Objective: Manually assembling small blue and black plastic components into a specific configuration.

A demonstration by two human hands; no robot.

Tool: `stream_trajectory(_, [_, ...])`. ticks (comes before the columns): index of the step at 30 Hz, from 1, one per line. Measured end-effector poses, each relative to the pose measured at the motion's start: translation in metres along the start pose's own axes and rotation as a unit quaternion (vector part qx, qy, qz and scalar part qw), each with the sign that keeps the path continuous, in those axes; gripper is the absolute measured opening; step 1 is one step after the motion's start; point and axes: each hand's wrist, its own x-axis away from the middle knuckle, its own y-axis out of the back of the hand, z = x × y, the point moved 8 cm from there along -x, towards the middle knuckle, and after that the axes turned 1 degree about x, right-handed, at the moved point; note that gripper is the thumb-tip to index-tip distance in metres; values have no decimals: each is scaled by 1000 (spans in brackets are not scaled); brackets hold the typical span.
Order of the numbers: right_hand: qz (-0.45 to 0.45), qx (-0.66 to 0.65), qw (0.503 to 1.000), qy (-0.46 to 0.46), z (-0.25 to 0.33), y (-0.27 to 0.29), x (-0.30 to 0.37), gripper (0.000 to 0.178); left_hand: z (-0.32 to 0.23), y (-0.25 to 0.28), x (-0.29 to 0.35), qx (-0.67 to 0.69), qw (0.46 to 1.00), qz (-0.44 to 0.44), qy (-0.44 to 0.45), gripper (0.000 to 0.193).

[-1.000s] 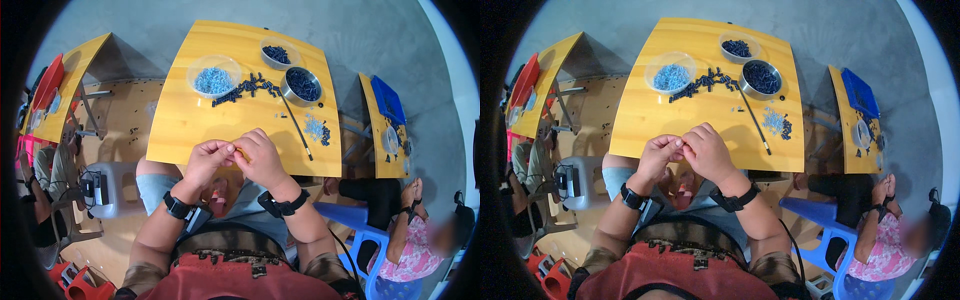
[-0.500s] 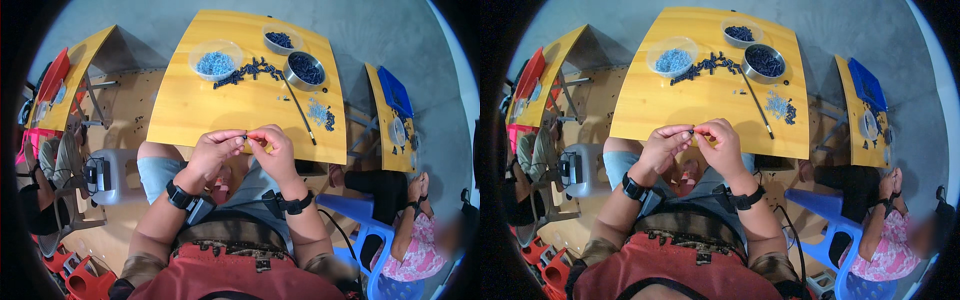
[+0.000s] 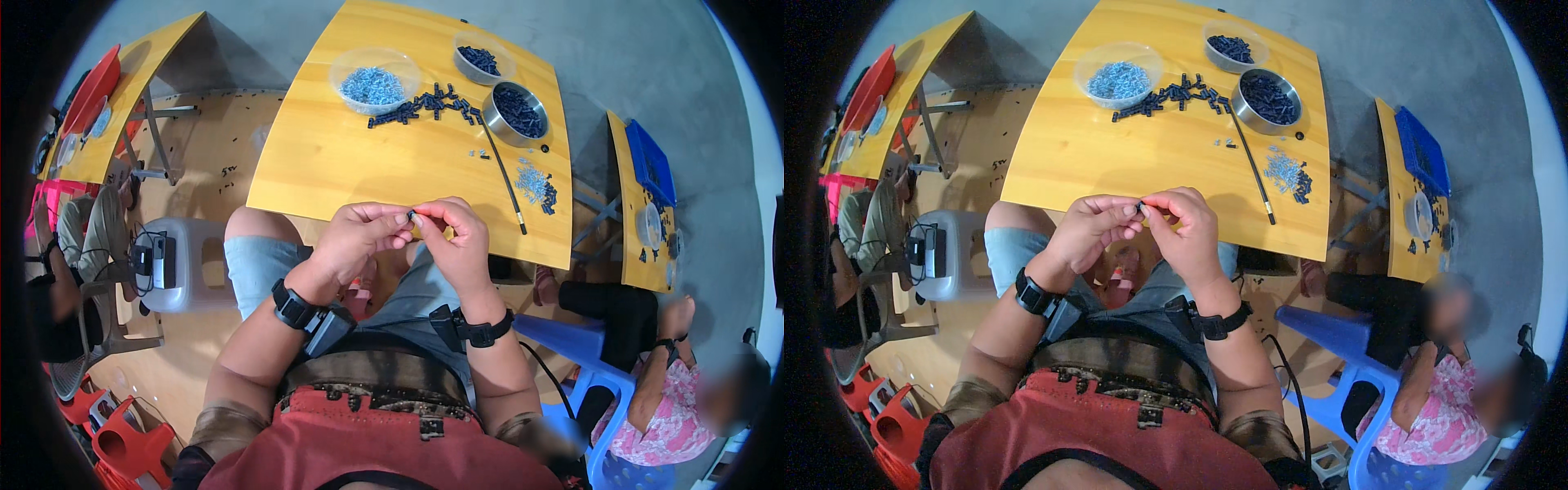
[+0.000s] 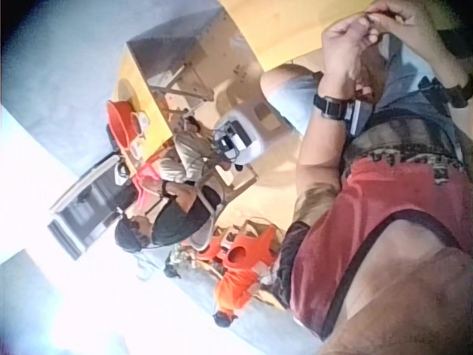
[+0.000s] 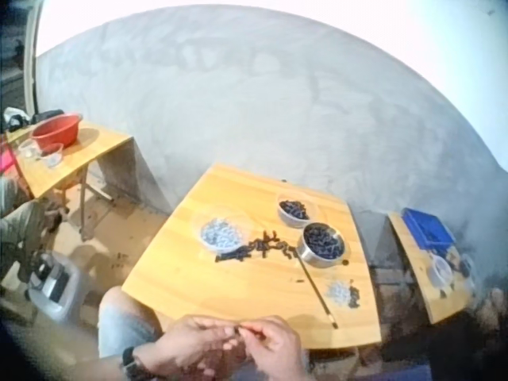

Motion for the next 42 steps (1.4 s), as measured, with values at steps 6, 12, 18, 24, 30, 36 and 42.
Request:
stream_trajectory(6, [-8, 39, 999, -8, 2, -3, 0, 18, 5, 8, -2, -6, 1000, -12, 23, 17])
stream_trajectory(12, [5, 127, 989, 76, 19, -10, -1, 24, 5, 11, -3, 1, 1000, -16, 26, 15])
stream_trajectory(18, [3, 172, 981, 95, 19, -13, -1, 25, 7, 12, -4, -3, 999, -29, 33, 16])
stream_trajectory(24, [-1, 172, 981, 90, 17, -15, -1, 23, 9, 16, -5, -17, 998, -37, 39, 19])
stream_trajectory(30, [-3, 164, 983, 87, 16, -13, -2, 21, 10, 14, -6, 44, 996, -41, 68, 30])
stream_trajectory(36, [4, 158, 983, 94, 16, -13, -4, 24, 6, 12, -8, -25, 998, -37, 44, 18])
stream_trajectory(42, [10, 157, 983, 92, 13, -14, -5, 25, 4, 14, -11, -50, 998, -32, 31, 14])
